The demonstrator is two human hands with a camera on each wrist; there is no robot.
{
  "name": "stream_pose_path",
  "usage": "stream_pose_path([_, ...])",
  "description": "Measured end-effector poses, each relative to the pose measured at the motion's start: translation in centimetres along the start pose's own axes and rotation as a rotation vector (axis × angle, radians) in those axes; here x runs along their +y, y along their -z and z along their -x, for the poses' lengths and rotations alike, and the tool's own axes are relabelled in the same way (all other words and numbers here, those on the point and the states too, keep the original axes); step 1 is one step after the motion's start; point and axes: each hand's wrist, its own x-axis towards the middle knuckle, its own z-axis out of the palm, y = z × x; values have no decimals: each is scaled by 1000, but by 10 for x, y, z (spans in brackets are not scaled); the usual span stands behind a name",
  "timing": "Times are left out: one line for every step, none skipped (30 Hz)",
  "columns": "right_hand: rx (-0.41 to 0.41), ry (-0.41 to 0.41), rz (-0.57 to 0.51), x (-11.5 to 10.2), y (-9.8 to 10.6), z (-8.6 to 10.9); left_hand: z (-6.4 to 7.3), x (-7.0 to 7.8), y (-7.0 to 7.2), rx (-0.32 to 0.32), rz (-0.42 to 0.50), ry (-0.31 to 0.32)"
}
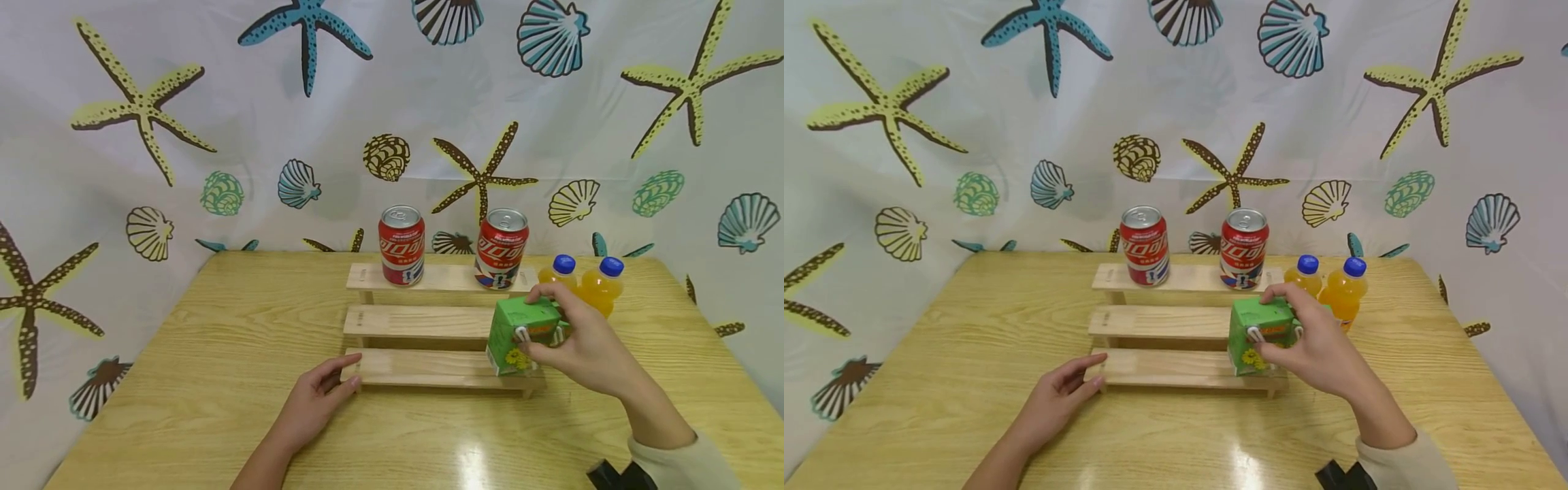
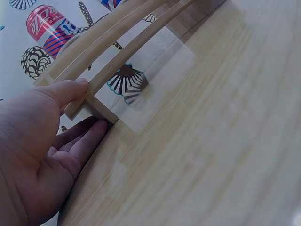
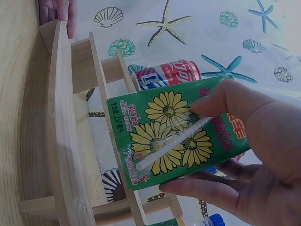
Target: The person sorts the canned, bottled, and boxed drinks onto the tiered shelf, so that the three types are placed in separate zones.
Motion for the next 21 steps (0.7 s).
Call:
stream_pose_path([0, 2, 4, -1, -1, -1, 0, 0, 0, -2, 2, 2])
stream_pose_path([0, 4, 8, -1, -1, -1, 0, 0, -1, -2, 5, 3])
stream_pose_path([0, 3, 10, -2, -2, -2, 0, 0, -1, -2, 4, 4])
stream_pose_path([-1, 3, 11, -3, -3, -3, 0, 0, -1, -2, 2, 5])
stream_pose_path([0, 4, 12, -4, -4, -4, 0, 0, -1, -1, 2, 6])
stream_pose_path([0, 3, 14, -5, -5, -4, 0, 0, -1, -2, 1, 7])
stream_pose_path([-2, 4, 10, -6, -6, -6, 0, 0, -1, -1, 2, 7])
stream_pose_path([-3, 8, 8, -6, -8, -7, -1, 0, -1, -1, 2, 8])
stream_pose_path([-5, 12, 6, -7, -9, -8, -1, 0, -1, 0, 2, 8])
stream_pose_path([-9, 16, 0, -8, -11, -10, -1, 0, -1, 0, 3, 7])
stream_pose_path([-12, 19, -4, -9, -12, -11, -1, 0, -1, -1, 5, 7])
stream_pose_path([-14, 24, -5, -10, -13, -13, -2, 0, -1, -2, 6, 9])
stream_pose_path([-17, 29, -9, -10, -14, -14, -2, 0, -1, -2, 5, 10])
stream_pose_path([-18, 34, -9, -11, -16, -15, -2, 0, -1, -2, 4, 11])
stream_pose_path([-20, 35, -12, -12, -17, -17, -2, 0, -1, -3, 3, 12])
stream_pose_path([-20, 36, -10, -12, -18, -18, -2, 0, -1, -4, 2, 13])
stream_pose_path([-18, 35, -7, -13, -19, -19, -2, 0, -1, -5, 1, 14])
stream_pose_path([-17, 33, -4, -14, -20, -20, -1, 0, -1, -5, -1, 14])
stream_pose_path([-17, 28, -7, -15, -21, -21, -1, 0, -1, -5, -1, 14])
stream_pose_path([-17, 22, -9, -16, -22, -22, -1, 0, -1, -5, -1, 13])
stream_pose_path([-16, 13, -13, -17, -23, -23, -1, 0, -1, -4, -1, 12])
